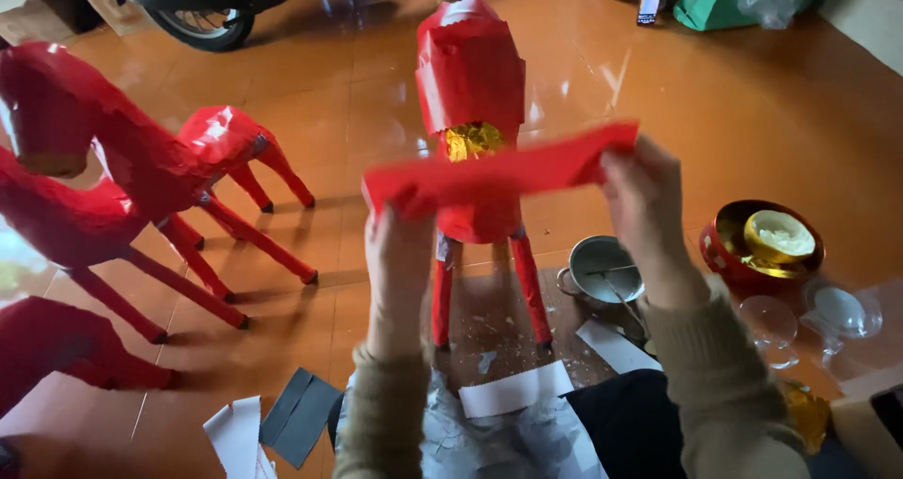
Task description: Applying red paper and gold foil to a horse-shaped frame to create decorative paper horses.
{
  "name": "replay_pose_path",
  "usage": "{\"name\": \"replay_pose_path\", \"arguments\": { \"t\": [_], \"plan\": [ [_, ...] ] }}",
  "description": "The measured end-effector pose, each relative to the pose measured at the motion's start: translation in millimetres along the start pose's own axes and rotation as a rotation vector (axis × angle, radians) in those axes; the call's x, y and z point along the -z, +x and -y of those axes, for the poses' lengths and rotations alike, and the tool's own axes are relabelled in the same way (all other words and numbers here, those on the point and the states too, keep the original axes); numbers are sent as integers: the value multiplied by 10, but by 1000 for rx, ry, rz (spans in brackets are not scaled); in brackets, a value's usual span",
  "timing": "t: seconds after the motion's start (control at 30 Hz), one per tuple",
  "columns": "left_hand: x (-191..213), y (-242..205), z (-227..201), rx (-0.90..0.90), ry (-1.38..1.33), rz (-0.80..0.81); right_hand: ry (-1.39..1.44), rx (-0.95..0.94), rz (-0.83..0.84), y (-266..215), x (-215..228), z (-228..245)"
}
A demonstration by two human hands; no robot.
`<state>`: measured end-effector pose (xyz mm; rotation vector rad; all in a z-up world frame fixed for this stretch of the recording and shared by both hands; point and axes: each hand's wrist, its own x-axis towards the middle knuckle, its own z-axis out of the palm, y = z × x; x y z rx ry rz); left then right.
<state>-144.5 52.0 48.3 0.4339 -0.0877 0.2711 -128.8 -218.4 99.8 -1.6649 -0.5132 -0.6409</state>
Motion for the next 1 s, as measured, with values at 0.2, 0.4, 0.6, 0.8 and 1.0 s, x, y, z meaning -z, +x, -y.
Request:
{"name": "replay_pose_path", "arguments": {
  "t": [0.2,0.4,0.6,0.8,1.0],
  "plan": [
    [-387,487,-199,-177,259,100,790,-479,-127,466,-372,235],
    [-335,558,-97,-121,319,19,927,-623,-110,379,-658,7],
    [-188,693,-160,-134,355,-84,1053,-639,-133,321,-798,-306],
    [-380,562,-145,-174,424,-172,1071,-653,-150,203,-882,-286],
    [-295,711,13,-211,443,-167,1086,-697,-139,158,-996,-350]
  ]
}}
